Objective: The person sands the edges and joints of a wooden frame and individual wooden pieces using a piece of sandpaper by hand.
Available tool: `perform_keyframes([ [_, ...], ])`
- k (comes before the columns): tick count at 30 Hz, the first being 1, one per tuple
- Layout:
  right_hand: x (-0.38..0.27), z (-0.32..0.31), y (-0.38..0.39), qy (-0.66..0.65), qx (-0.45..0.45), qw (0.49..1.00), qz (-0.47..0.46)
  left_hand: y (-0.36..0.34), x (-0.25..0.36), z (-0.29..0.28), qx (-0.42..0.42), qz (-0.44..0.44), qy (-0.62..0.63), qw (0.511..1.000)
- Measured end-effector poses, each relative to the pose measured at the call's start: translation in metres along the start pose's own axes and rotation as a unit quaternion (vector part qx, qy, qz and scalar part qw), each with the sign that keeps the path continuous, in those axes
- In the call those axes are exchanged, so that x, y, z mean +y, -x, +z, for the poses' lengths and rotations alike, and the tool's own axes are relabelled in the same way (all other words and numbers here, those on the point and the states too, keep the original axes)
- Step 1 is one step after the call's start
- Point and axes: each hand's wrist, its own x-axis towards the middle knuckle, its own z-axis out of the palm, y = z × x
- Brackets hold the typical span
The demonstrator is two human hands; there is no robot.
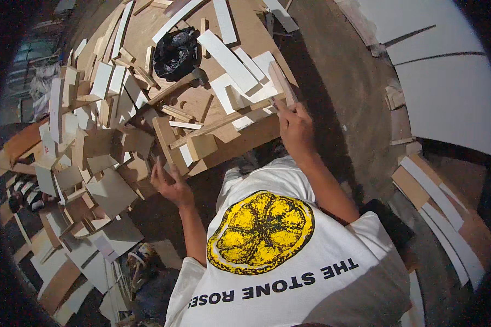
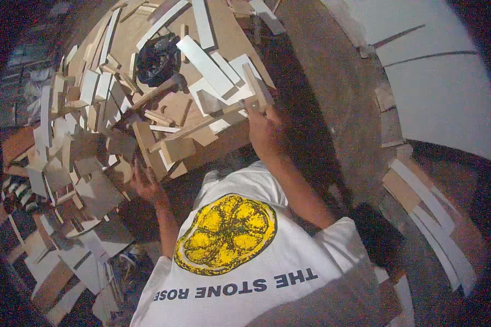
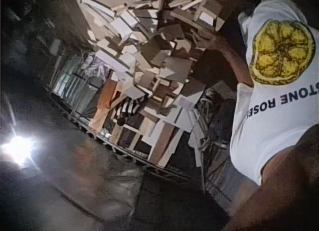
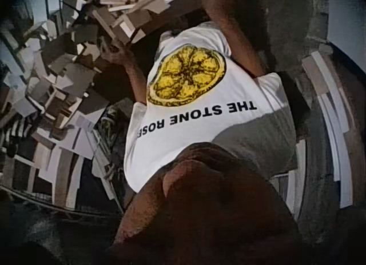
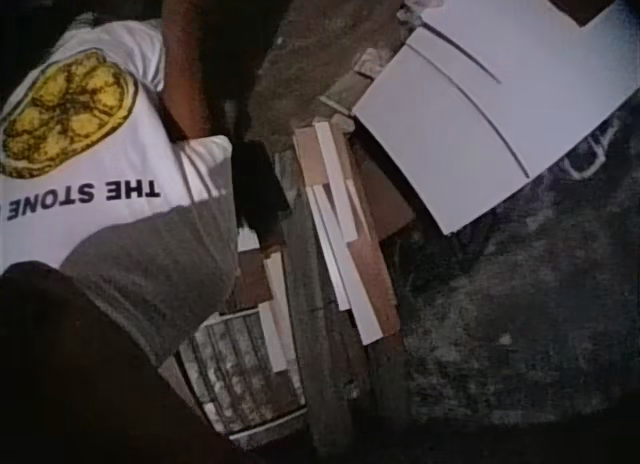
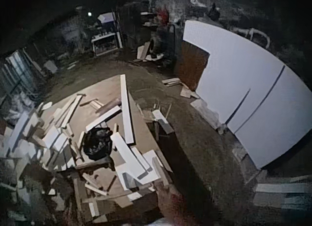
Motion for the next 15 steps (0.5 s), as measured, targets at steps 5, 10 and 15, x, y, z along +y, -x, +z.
perform_keyframes([
  [5,-0.001,0.03,0.008,0.013,0.02,0.999,0.027,-0.021,0.079,-0.011,-0.234,-0.162,0.267,0.921],
  [10,-0.02,0.07,0.014,0.006,0.017,0.997,0.075,-0.043,0.055,0.026,-0.207,0.109,0.083,0.969],
  [15,-0.018,0.109,0.017,0.011,0.097,0.989,-0.109,-0.072,0.052,0.034,-0.252,0.059,0.118,0.959],
])
